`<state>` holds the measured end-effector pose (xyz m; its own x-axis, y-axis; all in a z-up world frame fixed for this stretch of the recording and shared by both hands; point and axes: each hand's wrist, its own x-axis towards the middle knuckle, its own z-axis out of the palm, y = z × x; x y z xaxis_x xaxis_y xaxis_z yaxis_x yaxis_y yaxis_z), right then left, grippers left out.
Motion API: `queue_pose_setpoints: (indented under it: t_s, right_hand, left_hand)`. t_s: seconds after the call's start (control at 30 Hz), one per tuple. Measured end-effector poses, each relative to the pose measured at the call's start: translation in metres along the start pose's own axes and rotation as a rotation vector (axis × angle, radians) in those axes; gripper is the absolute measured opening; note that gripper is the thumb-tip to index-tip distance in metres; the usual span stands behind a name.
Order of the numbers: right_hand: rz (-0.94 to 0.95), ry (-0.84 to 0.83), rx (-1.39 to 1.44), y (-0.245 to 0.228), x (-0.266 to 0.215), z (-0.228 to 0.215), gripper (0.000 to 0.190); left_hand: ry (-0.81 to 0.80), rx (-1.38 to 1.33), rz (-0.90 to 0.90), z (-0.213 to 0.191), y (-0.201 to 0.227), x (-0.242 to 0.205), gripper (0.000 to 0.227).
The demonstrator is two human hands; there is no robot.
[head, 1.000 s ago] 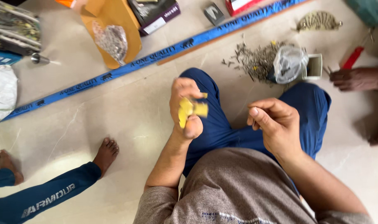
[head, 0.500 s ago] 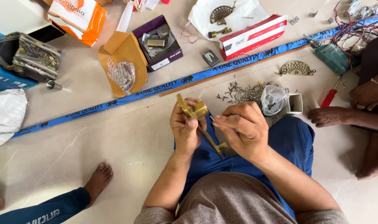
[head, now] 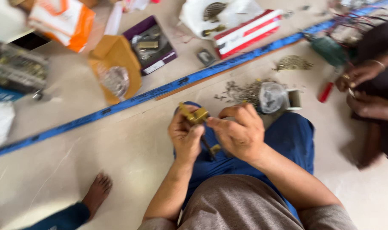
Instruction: The person sits on the floor assembling brass door lock mechanisms. They insert screws into the lock body and a decorative perforated plate, using a screwdriver to tighten them. The person handles multiple lock components and screws, occasionally passing parts to another person nearby.
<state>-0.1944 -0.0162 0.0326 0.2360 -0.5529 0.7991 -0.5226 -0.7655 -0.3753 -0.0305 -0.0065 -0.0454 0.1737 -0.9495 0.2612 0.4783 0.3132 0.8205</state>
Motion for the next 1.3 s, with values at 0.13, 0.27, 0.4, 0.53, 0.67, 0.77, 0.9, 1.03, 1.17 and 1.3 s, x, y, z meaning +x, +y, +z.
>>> queue_pose_setpoints:
  t_s: [0.13, 0.27, 0.4, 0.53, 0.67, 0.77, 0.9, 1.03, 1.17, 1.3]
  right_hand:
    - [0.007, 0.005, -0.015, 0.002, 0.001, -0.002, 0.034]
    - [0.012, -0.021, 0.027, 0.005, -0.005, -0.004, 0.036]
    - [0.026, 0.013, 0.059, 0.005, -0.007, -0.004, 0.034]
    - [0.020, 0.027, 0.041, 0.006, -0.009, -0.005, 0.033]
    - [-0.021, 0.094, -0.007, 0.008, -0.008, -0.002, 0.030]
    - [0.004, 0.104, -0.043, 0.010, -0.020, -0.001, 0.030]
    - [0.031, 0.056, -0.032, 0.012, -0.019, 0.001, 0.031]
    - [0.040, 0.034, -0.058, 0.013, -0.025, 0.002, 0.032]
    - [0.047, 0.039, -0.054, 0.012, -0.025, 0.005, 0.032]
    - [0.050, 0.047, -0.052, 0.012, -0.021, 0.007, 0.031]
  left_hand:
    - [0.074, 0.055, 0.018, -0.002, 0.006, -0.001, 0.034]
    - [-0.004, 0.045, 0.019, 0.001, 0.014, -0.002, 0.059]
    - [-0.013, 0.078, -0.004, 0.012, 0.020, 0.001, 0.074]
    - [-0.056, 0.065, -0.110, 0.011, 0.025, 0.001, 0.066]
    - [-0.006, 0.013, -0.209, 0.001, 0.015, 0.001, 0.038]
    - [0.001, 0.022, -0.243, -0.004, -0.004, -0.002, 0.030]
    - [-0.083, -0.103, -0.252, 0.001, -0.002, 0.003, 0.042]
    - [-0.070, -0.095, -0.261, 0.003, -0.004, 0.003, 0.047]
    - [-0.070, -0.063, -0.269, 0.003, 0.001, 0.001, 0.049]
    - [-0.086, -0.059, -0.264, 0.004, 0.003, 0.001, 0.049]
